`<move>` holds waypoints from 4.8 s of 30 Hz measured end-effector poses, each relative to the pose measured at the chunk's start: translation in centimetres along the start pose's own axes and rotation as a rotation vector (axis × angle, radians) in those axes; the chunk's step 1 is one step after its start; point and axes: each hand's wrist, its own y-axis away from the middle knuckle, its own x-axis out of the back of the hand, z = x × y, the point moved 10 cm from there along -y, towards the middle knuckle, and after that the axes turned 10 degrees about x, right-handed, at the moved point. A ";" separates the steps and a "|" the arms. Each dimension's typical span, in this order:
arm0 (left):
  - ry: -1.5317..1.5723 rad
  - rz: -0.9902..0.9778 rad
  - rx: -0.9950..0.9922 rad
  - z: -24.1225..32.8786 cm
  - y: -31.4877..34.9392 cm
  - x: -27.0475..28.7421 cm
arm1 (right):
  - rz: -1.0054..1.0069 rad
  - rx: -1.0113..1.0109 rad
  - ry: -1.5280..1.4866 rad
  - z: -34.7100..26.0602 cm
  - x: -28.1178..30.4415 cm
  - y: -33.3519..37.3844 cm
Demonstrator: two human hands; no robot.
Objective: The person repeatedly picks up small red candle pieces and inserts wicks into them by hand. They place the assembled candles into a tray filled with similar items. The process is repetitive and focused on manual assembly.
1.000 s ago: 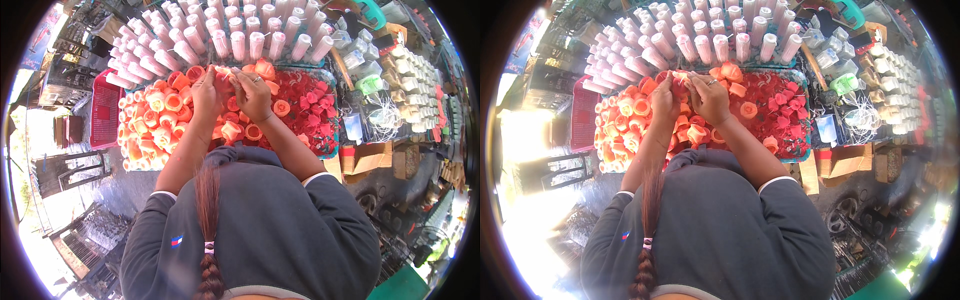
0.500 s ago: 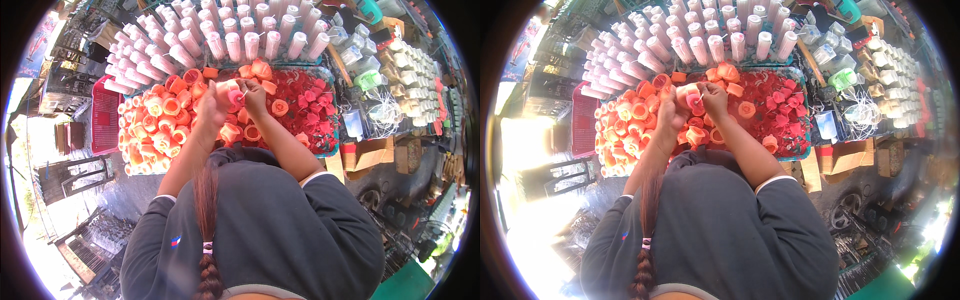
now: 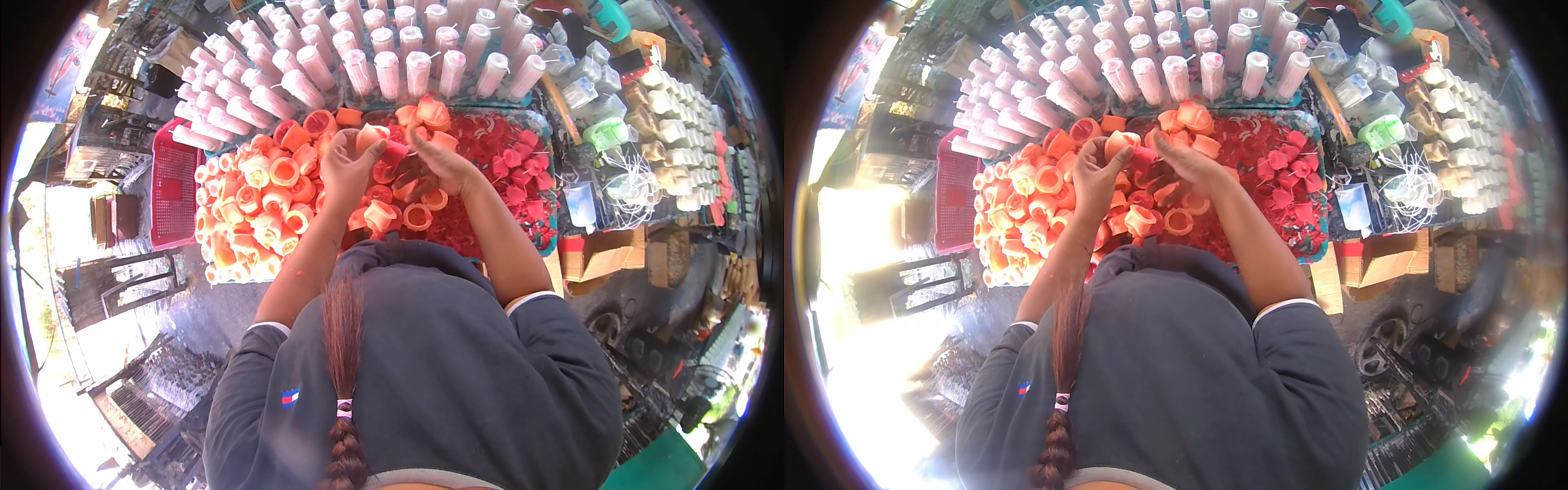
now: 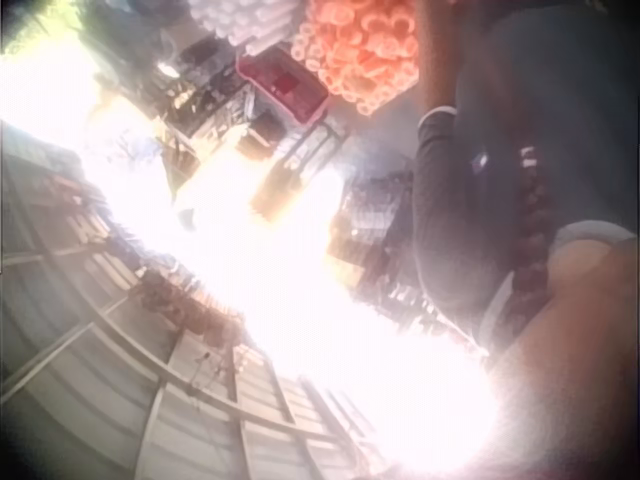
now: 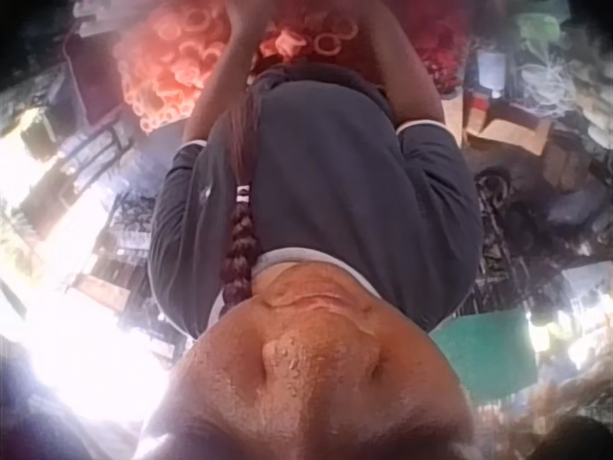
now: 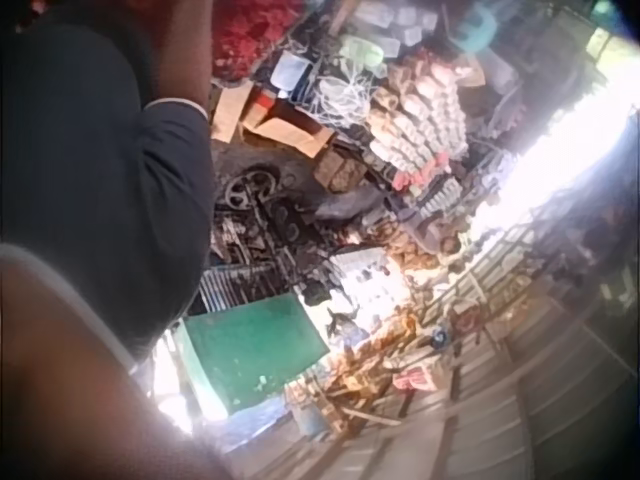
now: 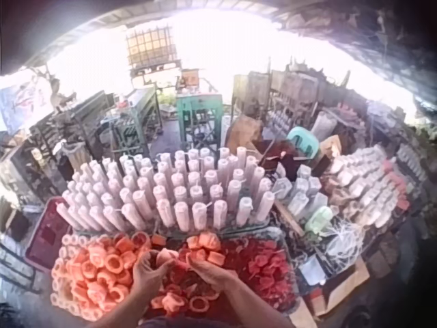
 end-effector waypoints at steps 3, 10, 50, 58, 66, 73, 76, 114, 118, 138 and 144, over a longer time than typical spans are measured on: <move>-0.052 -0.025 -0.094 0.7 0.6 -0.6 | -0.100 0.077 -0.031 -0.6 -2.5 0.9; 0.164 -0.091 0.053 1.2 1.7 -1.3 | -0.166 0.025 -0.136 2.5 -5.0 0.8; -0.558 0.168 -0.113 -1.3 -4.7 2.3 | 0.423 0.708 1.725 -6.6 5.0 -1.1; -0.361 0.191 -0.056 -1.8 -3.5 5.5 | -0.046 0.115 2.091 -0.8 2.9 -13.2; -0.165 0.074 0.047 -5.2 -1.3 4.2 | 0.125 0.574 1.825 -2.6 3.5 -9.6; -0.986 -0.030 -0.330 -5.3 -1.4 -0.7 | 0.191 0.874 1.911 -2.0 1.4 -6.5; -1.021 -0.096 -0.210 -7.2 -1.1 -2.4 | 0.291 0.804 1.742 -2.4 2.0 -5.1; 0.167 0.084 0.082 -0.6 1.0 -0.6 | 0.322 0.656 -0.271 -3.3 -2.9 0.9; 0.188 -0.046 0.078 2.5 2.7 -3.3 | 0.275 0.757 -0.368 -3.4 -1.4 0.6; 0.300 -0.268 0.013 1.2 2.5 -4.5 | 0.361 0.835 -0.089 -4.8 -1.1 2.3; -0.126 -0.262 0.144 0.4 2.5 -3.4 | 0.111 0.545 0.001 -3.6 -1.4 2.4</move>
